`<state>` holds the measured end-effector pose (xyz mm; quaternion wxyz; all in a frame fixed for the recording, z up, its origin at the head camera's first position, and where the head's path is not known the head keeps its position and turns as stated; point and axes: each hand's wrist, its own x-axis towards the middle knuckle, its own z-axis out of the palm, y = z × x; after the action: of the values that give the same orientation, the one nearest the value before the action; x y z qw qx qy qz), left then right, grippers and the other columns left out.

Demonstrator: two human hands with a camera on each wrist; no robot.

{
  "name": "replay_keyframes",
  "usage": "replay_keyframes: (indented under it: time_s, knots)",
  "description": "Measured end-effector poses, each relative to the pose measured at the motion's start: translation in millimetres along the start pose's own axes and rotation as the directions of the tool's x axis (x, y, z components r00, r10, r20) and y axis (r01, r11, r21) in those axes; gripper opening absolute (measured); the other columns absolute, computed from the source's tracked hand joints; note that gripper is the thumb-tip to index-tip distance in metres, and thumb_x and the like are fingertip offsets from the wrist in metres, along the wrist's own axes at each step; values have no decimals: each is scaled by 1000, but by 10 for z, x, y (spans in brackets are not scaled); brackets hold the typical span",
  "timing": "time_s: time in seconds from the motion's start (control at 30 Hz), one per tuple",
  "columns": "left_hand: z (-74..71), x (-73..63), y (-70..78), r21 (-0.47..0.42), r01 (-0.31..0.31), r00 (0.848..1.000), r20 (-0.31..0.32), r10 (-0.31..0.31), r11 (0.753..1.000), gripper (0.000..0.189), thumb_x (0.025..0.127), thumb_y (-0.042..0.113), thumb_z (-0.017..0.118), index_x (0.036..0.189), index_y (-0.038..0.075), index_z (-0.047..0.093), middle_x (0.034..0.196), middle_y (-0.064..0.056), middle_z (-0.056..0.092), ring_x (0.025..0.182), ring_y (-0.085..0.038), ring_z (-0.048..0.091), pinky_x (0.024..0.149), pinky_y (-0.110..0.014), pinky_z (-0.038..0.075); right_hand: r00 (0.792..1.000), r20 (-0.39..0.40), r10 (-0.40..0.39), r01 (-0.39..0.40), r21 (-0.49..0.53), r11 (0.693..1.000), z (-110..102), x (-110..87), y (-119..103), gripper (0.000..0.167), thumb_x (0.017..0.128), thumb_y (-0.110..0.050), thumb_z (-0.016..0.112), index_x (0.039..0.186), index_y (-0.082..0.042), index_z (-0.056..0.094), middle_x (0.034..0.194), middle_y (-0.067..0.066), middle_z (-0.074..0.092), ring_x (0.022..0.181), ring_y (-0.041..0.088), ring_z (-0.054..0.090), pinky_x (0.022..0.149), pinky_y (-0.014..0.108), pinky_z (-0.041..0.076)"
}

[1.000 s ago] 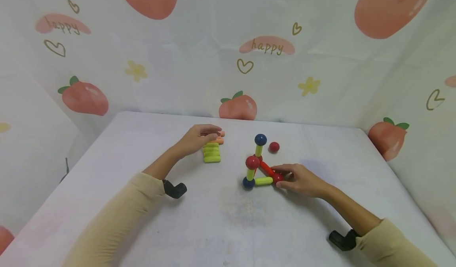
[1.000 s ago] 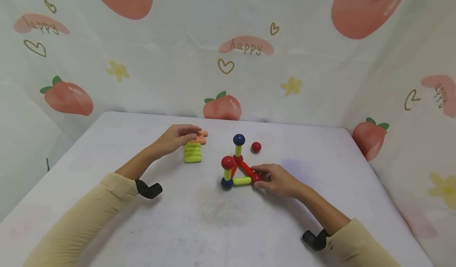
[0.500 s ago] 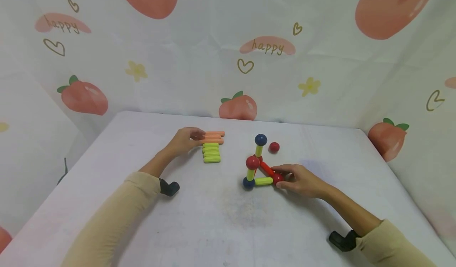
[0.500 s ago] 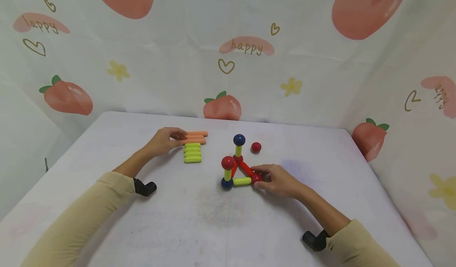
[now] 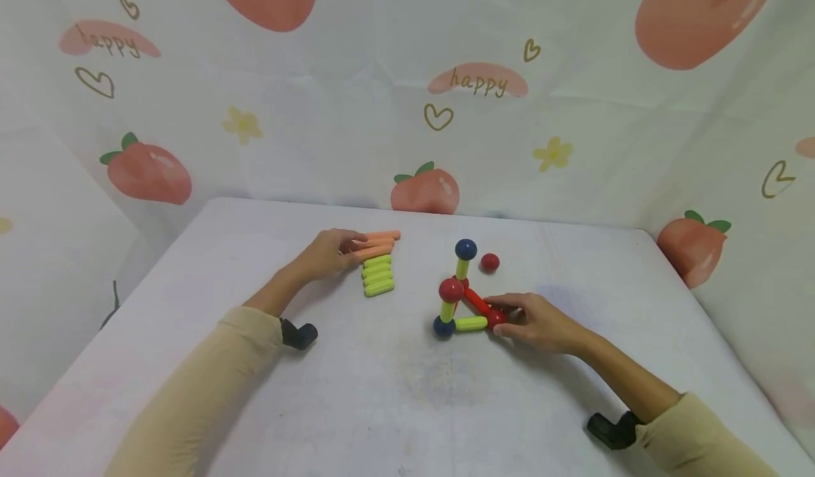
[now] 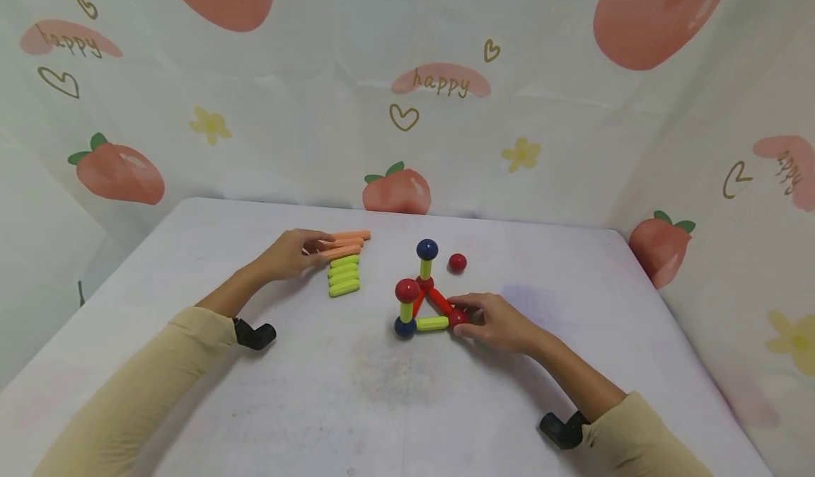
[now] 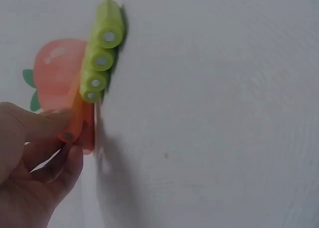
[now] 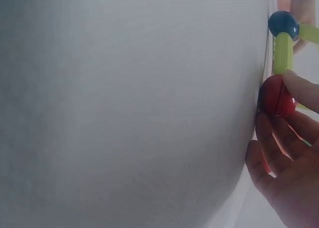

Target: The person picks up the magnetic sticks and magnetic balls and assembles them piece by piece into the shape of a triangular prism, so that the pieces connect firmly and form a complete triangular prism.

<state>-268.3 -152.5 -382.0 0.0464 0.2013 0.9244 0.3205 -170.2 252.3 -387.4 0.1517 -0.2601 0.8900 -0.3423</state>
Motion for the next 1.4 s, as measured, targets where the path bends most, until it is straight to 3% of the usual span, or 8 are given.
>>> replay_keyframes:
  time_s: [0.13, 0.23, 0.47, 0.63, 0.73, 1.07, 1.23, 1.4]
  knots:
    - [-12, -5, 75, -88, 40, 999, -8, -41, 995, 39, 95, 1, 63, 134, 5, 60, 128, -17, 63, 115, -32, 61, 97, -46, 50, 1000, -3, -1, 1, -1, 1000, -6, -7, -3, 54, 91, -20, 73, 138, 0, 56, 119, 10, 67, 99, 21, 61, 84, 25, 54]
    - [50, 15, 172, -194, 30, 999, -8, -32, 981, 42, 95, 2, 63, 137, 6, 58, 127, -16, 63, 114, -31, 60, 95, -43, 51, 1000, -5, -7, 7, 1, 1000, -13, -10, -9, 54, 91, -21, 73, 138, 1, 56, 119, 11, 67, 99, 21, 61, 84, 25, 54]
    - [332, 27, 516, -457, -1, 996, 74, 39, 889, 44, 90, 4, 71, 131, -2, 58, 118, -14, 65, 109, -25, 62, 94, -36, 52, 1000, -8, -18, 18, 7, 1000, -13, -5, -11, 55, 92, -21, 73, 138, 2, 55, 121, 12, 66, 101, 22, 61, 85, 26, 54]
    - [516, 33, 773, -482, 23, 985, 159, 61, 876, 40, 91, 18, 74, 125, 0, 63, 102, -7, 70, 97, -25, 67, 85, -31, 56, 1000, -8, -21, 21, 3, 1000, -6, 0, -14, 55, 91, -21, 73, 138, 2, 55, 121, 12, 66, 101, 22, 61, 85, 25, 54]
    - [598, 48, 867, -494, 8, 972, 207, 108, 869, 37, 93, 20, 71, 124, 1, 65, 98, -6, 72, 95, -27, 66, 82, -31, 56, 1000, -5, -13, 13, -2, 1000, -3, 2, -10, 55, 91, -21, 73, 138, 1, 55, 121, 12, 66, 102, 22, 61, 85, 24, 53]
    - [751, 106, 945, -482, 16, 928, 332, 166, 876, 29, 97, 15, 64, 124, 4, 66, 96, -5, 74, 89, -24, 67, 77, -32, 57, 1000, -3, -29, 29, -2, 1000, -3, 4, 0, 54, 91, -20, 73, 138, 2, 56, 121, 12, 67, 100, 21, 62, 86, 25, 54]
    - [761, 141, 997, -467, -10, 928, 326, 183, 884, 29, 96, 14, 65, 123, 4, 67, 96, -4, 73, 87, -25, 67, 76, -32, 57, 999, 2, -38, 38, 5, 999, -15, 5, -21, 54, 92, -20, 73, 137, 3, 55, 120, 12, 67, 99, 21, 63, 86, 28, 54]
    - [761, 179, 1059, -449, -10, 943, 294, 158, 894, 28, 96, 14, 64, 122, 5, 68, 97, -5, 72, 88, -25, 65, 75, -33, 57, 999, 1, -38, 38, 2, 999, -16, 6, -35, 54, 92, -20, 73, 137, 4, 55, 120, 13, 67, 100, 22, 63, 87, 29, 54]
